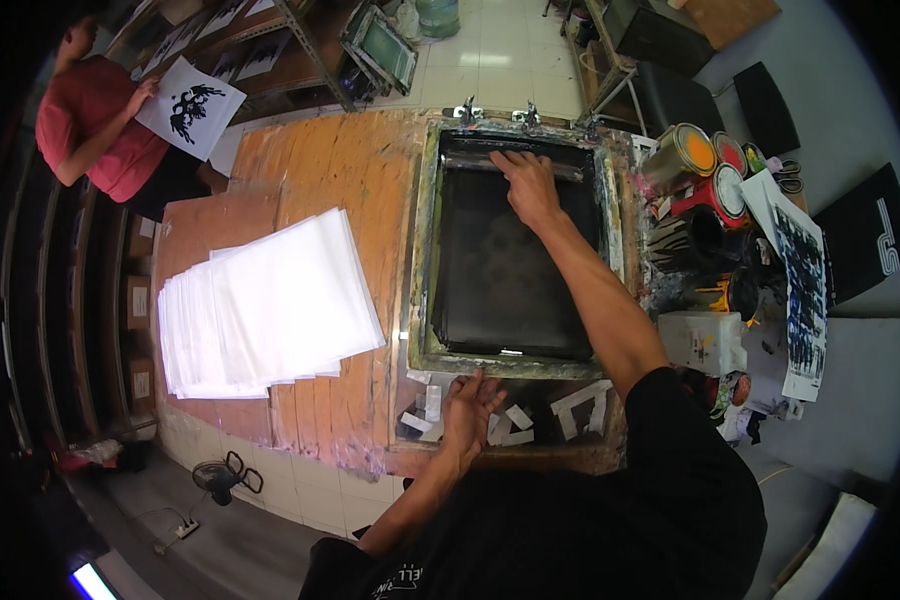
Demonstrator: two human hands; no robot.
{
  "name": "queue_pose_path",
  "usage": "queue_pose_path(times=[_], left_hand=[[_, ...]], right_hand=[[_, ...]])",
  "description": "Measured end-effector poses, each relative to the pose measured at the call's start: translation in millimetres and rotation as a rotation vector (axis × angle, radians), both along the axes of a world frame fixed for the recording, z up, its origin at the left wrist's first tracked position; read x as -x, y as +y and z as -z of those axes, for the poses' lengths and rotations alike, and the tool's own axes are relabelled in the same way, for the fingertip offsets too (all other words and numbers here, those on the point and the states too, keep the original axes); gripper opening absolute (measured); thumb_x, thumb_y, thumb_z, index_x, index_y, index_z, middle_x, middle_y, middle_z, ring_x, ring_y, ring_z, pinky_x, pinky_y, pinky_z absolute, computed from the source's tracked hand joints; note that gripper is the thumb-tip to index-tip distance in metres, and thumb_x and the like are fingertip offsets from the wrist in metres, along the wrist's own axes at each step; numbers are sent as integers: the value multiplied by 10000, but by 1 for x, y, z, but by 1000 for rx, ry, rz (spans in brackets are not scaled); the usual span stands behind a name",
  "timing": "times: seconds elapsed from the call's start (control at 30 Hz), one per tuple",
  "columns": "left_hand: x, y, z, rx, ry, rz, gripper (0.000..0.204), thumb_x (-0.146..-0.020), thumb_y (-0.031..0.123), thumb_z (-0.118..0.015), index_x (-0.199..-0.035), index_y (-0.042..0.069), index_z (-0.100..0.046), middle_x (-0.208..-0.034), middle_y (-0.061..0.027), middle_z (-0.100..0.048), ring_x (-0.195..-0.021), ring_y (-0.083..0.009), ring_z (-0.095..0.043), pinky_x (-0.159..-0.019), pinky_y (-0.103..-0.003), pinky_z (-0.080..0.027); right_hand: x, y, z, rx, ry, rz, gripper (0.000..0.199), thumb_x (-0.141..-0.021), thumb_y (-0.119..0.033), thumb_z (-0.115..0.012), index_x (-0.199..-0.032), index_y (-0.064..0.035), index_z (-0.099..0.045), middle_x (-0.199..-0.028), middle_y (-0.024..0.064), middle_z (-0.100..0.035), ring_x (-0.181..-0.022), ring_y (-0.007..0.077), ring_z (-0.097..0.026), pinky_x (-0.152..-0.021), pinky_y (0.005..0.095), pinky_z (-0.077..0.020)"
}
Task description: The person performs a series of screen-printing cycles by placing a blank sheet on the glass bed, lowering the frame, spreading ink with a squeegee, and then raising the frame to remove the printed sheet.
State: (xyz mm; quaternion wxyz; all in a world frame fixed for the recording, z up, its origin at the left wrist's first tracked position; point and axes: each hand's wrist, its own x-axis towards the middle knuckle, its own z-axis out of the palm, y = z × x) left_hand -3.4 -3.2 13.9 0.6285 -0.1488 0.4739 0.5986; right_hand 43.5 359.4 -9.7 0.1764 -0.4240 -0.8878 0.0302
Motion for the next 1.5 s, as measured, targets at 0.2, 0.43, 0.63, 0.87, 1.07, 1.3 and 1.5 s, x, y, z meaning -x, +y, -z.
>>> queue_pose_path(times=[0.2,0.43,0.63,0.87,1.07,1.3,1.5], left_hand=[[0,-9,2,-30,87,56,216,-993,221,-642,-1099,94,-504,-1171,-80,-534,-1215,-269,-530,-1008,-509,-444],[0,-1,-2,-9,95,106,185,-997,197,-567,-1145,92,-530,-1180,-71,-548,-1200,-248,-532,-987,-516,-443],[2,4,17,68,89,71,392,-1012,175,-495,-1371,20,-473,-1292,-114,-490,-1204,-251,-506,-1067,-566,-389],[-4,7,23,111,55,-70,492,-968,211,-609,-1367,-59,-505,-1290,-163,-514,-1228,-294,-519,-1132,-626,-279],[-1,9,13,91,70,33,636,-1015,231,-476,-1551,-30,-256,-1482,-212,-364,-1380,-337,-410,-1183,-627,-223],[-2,9,17,87,90,62,581,-993,229,-523,-1483,-25,-341,-1417,-195,-430,-1398,-328,-406,-1175,-627,-232],[-4,2,21,67,119,57,324,-980,234,-534,-1241,42,-528,-1223,-107,-521,-1285,-290,-486,-1109,-572,-314]], right_hand=[[-23,-100,-19,167,-28,-35,625,-750,23,-688,-1349,-130,-594,-1310,92,-644,-1232,305,-569,-1057,531,-382],[-70,-270,-52,191,75,-15,620,-721,96,-607,-1316,-75,-640,-1255,170,-677,-1152,345,-617,-964,498,-407],[-58,-249,-62,318,-34,20,685,-777,40,-679,-1437,-82,-544,-1094,167,-660,-1066,348,-598,-956,517,-395],[-58,-217,-44,317,-169,23,913,-799,-88,-797,-1586,-192,-347,-1101,146,-568,-1101,302,-529,-967,538,-353],[-63,-229,-27,275,-168,-42,865,-796,-89,-798,-1554,-224,-404,-1093,129,-564,-1090,294,-537,-1065,648,-277],[-57,-207,-17,145,-140,-12,768,-796,-64,-779,-1484,-215,-473,-1101,106,-550,-1093,278,-546,-1104,735,-197],[-38,-129,-15,97,-142,3,610,-866,-35,-637,-1433,-220,-509,-1102,91,-574,-1136,277,-562,-1120,783,-173]])
